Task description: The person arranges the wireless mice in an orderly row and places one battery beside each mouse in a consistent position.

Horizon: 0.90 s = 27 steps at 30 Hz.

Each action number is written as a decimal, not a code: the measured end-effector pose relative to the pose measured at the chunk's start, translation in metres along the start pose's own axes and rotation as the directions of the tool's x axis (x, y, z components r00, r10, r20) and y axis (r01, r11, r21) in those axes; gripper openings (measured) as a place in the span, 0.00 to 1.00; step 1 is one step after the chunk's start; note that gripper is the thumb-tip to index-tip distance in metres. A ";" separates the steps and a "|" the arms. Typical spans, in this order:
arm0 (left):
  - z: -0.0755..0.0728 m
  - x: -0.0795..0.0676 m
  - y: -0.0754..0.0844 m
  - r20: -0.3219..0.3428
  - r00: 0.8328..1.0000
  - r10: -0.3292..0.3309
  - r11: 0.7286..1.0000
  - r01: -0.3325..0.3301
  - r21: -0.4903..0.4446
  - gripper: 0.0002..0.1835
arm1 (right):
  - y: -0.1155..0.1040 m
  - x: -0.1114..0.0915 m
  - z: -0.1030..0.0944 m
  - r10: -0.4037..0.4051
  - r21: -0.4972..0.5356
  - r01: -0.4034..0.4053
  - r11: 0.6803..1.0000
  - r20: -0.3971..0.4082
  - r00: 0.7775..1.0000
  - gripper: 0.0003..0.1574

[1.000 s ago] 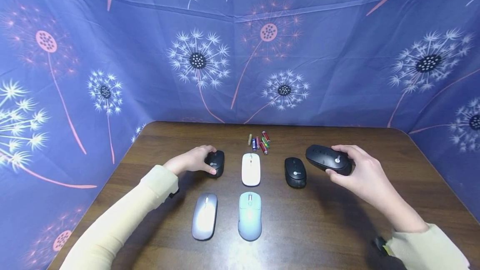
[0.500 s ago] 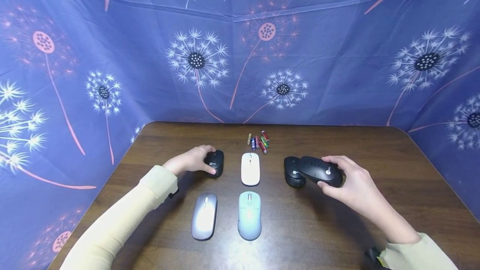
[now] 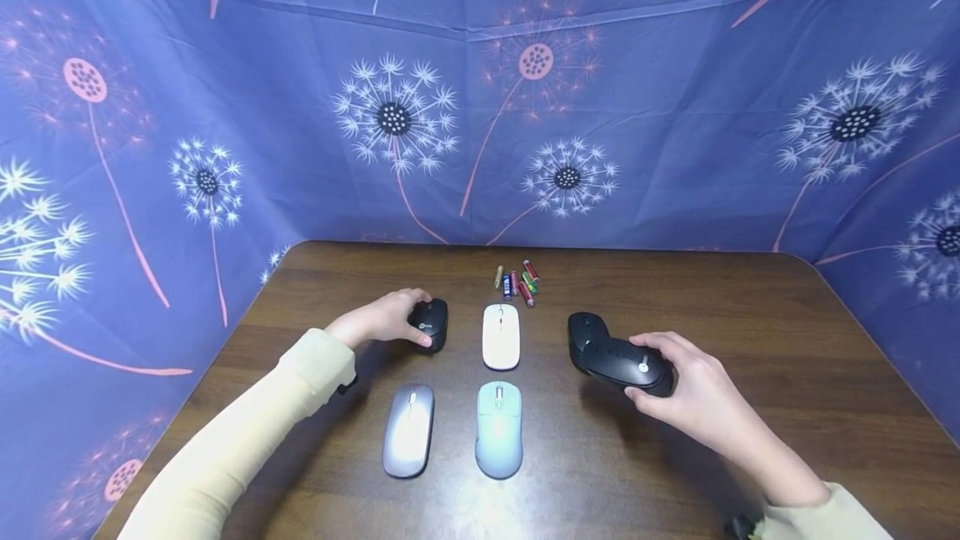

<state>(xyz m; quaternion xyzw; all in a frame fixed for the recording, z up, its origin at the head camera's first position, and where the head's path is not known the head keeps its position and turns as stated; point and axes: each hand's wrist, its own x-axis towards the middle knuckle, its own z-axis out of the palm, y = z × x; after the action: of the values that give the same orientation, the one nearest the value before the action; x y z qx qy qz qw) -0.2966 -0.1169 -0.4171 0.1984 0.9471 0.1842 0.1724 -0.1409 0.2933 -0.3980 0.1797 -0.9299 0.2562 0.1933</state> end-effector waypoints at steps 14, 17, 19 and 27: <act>-0.002 -0.002 0.002 0.002 1.000 -0.005 1.000 0.005 0.000 0.44 | -0.001 -0.012 0.012 -0.060 -0.003 0.060 0.998 0.027 0.998 0.41; -0.001 -0.002 0.001 0.001 1.000 -0.002 1.000 0.002 -0.004 0.44 | 0.000 -0.014 0.015 -0.061 0.003 0.061 0.998 0.034 0.998 0.41; -0.001 -0.001 0.001 0.000 1.000 0.001 1.000 -0.001 -0.004 0.44 | -0.001 -0.016 0.016 -0.060 0.009 0.060 0.998 0.043 0.997 0.41; -0.001 -0.003 0.002 -0.001 1.000 0.000 1.000 0.000 -0.011 0.43 | -0.003 -0.022 0.022 -0.050 0.021 0.049 0.999 0.077 0.996 0.40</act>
<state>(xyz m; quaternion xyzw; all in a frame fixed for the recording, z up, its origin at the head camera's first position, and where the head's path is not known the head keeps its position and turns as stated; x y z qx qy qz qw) -0.2937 -0.1172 -0.4145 0.1975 0.9462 0.1894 0.1729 -0.1268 0.2841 -0.4238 0.2144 -0.9295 0.2532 0.1614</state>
